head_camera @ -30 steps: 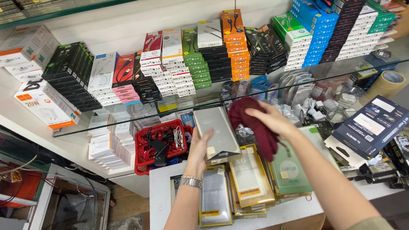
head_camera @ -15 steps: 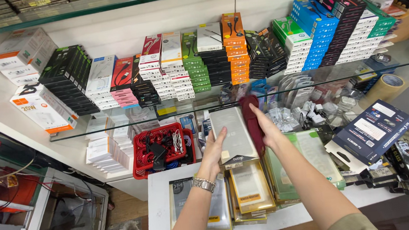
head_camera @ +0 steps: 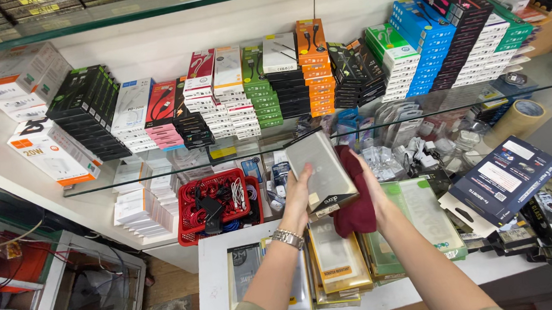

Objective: The person wipes several small rectangular packages with a maroon cloth, then uses a blue marker to write on the packages. They handle the packages one at a time, placing them back on the table after labeling.

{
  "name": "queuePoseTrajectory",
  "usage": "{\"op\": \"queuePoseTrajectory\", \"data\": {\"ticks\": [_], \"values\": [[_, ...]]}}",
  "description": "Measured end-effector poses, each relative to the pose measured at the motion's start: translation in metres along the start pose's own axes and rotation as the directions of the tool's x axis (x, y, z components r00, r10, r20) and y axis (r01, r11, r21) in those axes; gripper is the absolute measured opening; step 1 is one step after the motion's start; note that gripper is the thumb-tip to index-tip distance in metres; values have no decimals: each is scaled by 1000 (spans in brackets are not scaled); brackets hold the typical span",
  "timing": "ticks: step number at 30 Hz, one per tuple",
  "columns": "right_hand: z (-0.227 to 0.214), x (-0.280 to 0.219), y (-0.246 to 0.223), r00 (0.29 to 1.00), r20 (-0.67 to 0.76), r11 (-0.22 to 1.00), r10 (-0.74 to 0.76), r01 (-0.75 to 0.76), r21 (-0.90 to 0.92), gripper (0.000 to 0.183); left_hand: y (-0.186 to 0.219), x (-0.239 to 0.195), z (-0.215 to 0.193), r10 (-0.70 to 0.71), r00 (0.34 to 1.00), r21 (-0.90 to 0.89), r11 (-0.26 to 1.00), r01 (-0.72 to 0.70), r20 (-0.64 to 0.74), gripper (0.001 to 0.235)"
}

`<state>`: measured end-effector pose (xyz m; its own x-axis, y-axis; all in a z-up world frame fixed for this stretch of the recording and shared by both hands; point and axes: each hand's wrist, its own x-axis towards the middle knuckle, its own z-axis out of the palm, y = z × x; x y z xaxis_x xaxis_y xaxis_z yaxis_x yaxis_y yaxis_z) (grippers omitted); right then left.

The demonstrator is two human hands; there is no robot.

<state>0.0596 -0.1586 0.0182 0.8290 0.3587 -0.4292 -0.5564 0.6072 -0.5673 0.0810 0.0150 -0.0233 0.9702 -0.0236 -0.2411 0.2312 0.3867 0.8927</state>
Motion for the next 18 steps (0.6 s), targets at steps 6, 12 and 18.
{"op": "queuePoseTrajectory", "data": {"ticks": [6,12,18], "values": [[-7,-17,-7,995,-88,986,-45,30,-163,54,17,13,-8,-13,995,-101,995,3,-100,56],[-29,-71,-67,877,-239,344,-416,-91,-935,70,18,21,-15,-253,967,-371,897,241,17,44],[-84,-71,-47,972,39,-615,-230,-114,-780,100,4,29,0,-292,951,-372,876,308,100,42]]}}
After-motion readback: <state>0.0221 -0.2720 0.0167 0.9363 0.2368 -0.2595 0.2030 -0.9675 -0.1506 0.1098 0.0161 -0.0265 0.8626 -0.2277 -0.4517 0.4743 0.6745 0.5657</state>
